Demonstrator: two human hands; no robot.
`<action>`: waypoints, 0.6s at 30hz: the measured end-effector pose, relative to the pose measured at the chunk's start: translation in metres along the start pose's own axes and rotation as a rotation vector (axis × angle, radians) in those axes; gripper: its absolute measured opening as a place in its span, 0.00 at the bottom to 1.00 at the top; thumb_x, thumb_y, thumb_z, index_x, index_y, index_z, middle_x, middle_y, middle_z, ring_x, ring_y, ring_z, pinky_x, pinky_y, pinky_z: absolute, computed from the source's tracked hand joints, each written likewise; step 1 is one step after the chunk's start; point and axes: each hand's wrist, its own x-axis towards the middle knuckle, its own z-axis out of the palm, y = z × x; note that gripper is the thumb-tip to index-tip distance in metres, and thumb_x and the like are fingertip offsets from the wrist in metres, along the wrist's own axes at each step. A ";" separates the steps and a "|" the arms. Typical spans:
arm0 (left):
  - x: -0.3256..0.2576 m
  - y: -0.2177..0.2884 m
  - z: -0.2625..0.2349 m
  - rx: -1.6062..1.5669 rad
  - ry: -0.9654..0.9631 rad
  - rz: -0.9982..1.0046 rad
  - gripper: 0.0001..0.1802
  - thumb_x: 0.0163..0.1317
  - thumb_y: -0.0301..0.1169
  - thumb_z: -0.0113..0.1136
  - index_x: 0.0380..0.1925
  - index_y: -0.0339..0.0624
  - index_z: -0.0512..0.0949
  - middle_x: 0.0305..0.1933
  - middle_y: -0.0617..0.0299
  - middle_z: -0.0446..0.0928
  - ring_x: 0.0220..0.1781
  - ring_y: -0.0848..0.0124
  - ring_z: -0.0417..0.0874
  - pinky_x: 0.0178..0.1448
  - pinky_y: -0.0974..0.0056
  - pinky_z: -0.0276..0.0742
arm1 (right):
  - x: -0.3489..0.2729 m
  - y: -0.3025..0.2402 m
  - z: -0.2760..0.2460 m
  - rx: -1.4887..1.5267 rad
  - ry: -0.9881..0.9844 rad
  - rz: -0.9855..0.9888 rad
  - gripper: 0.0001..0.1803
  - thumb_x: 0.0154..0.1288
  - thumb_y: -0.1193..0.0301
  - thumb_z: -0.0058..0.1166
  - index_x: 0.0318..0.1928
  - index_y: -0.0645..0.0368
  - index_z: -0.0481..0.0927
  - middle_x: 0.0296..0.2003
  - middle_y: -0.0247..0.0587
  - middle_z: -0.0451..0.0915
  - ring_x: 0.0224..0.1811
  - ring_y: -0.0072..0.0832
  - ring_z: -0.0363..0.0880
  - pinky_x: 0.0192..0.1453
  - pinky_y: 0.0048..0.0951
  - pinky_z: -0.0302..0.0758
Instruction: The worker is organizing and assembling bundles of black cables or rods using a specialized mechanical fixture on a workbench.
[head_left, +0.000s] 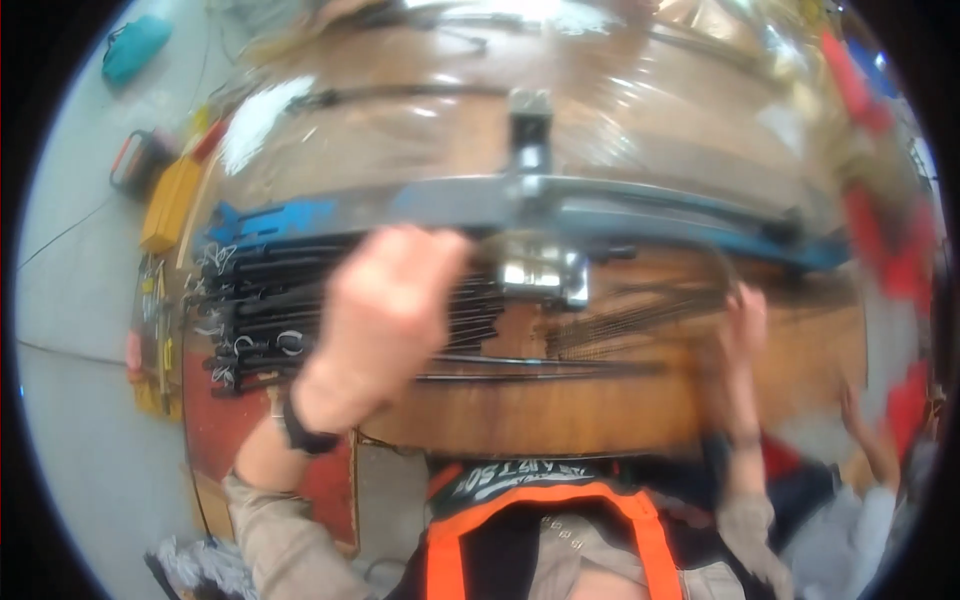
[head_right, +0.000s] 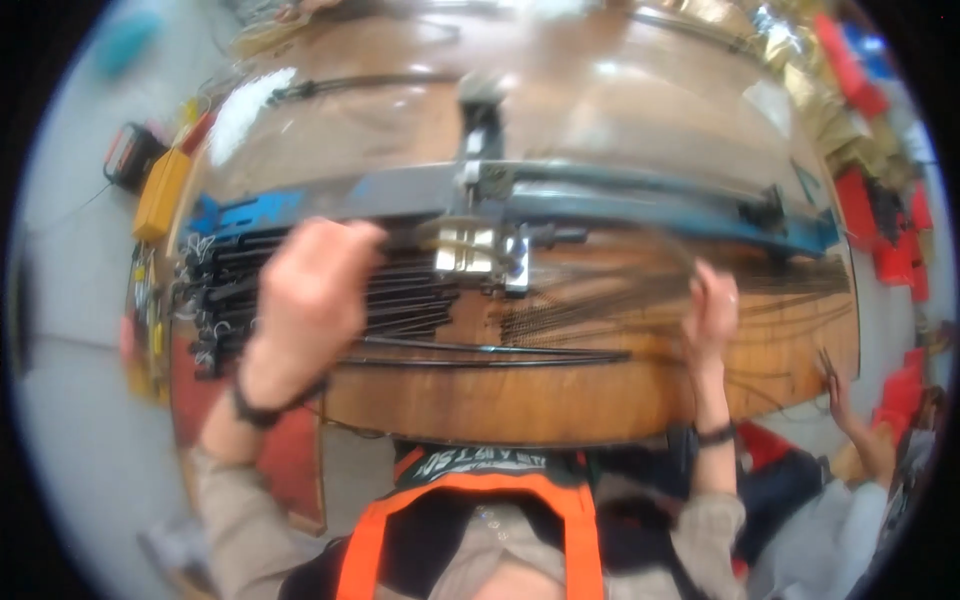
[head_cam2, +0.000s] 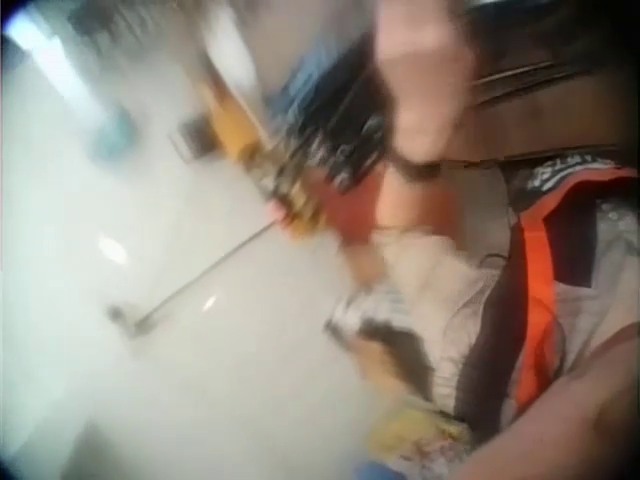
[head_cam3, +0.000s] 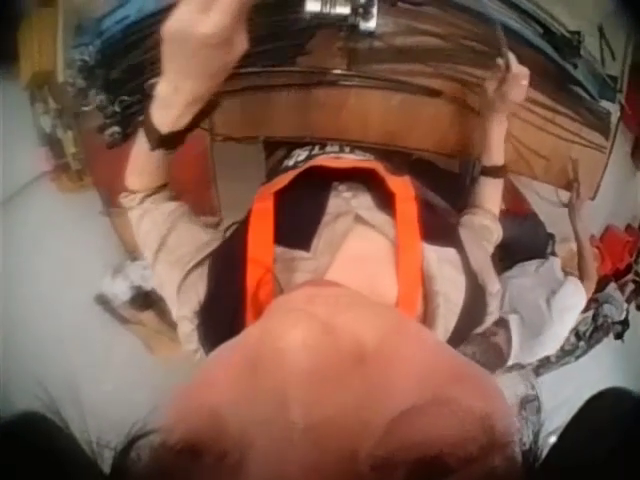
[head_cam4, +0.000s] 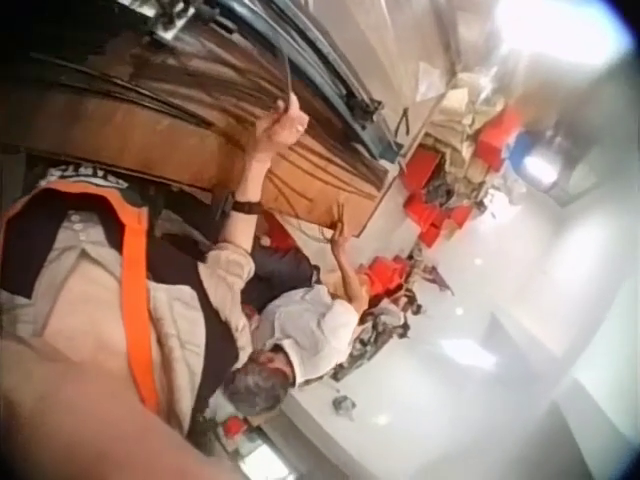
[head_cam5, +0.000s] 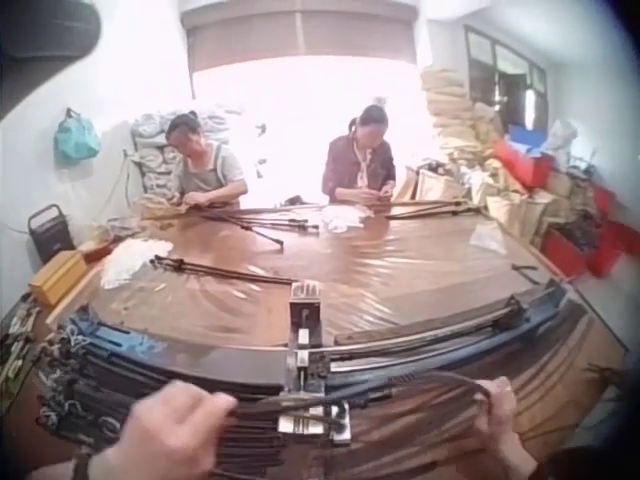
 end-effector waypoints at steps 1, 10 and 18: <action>0.010 -0.015 -0.018 0.035 0.020 -0.040 0.12 0.54 0.16 0.55 0.37 0.40 0.76 0.28 0.55 0.72 0.31 0.58 0.77 0.34 0.57 0.74 | -0.003 0.015 0.007 0.038 -0.091 0.168 0.15 0.70 0.77 0.51 0.56 0.57 0.78 0.56 0.45 0.77 0.59 0.35 0.75 0.58 0.31 0.76; 0.003 -0.076 -0.066 0.061 0.162 -0.263 0.15 0.65 0.21 0.58 0.51 0.38 0.79 0.28 0.53 0.73 0.27 0.63 0.73 0.34 0.62 0.70 | 0.208 -0.166 0.111 0.812 -0.271 0.024 0.07 0.66 0.69 0.60 0.40 0.59 0.82 0.32 0.41 0.84 0.33 0.28 0.83 0.39 0.28 0.79; -0.049 -0.097 -0.055 0.007 0.057 -0.453 0.14 0.66 0.22 0.58 0.51 0.37 0.79 0.30 0.52 0.75 0.27 0.66 0.74 0.35 0.64 0.71 | 0.228 -0.185 0.156 0.785 -0.340 -0.164 0.09 0.65 0.65 0.61 0.38 0.58 0.82 0.29 0.42 0.84 0.32 0.31 0.84 0.39 0.29 0.80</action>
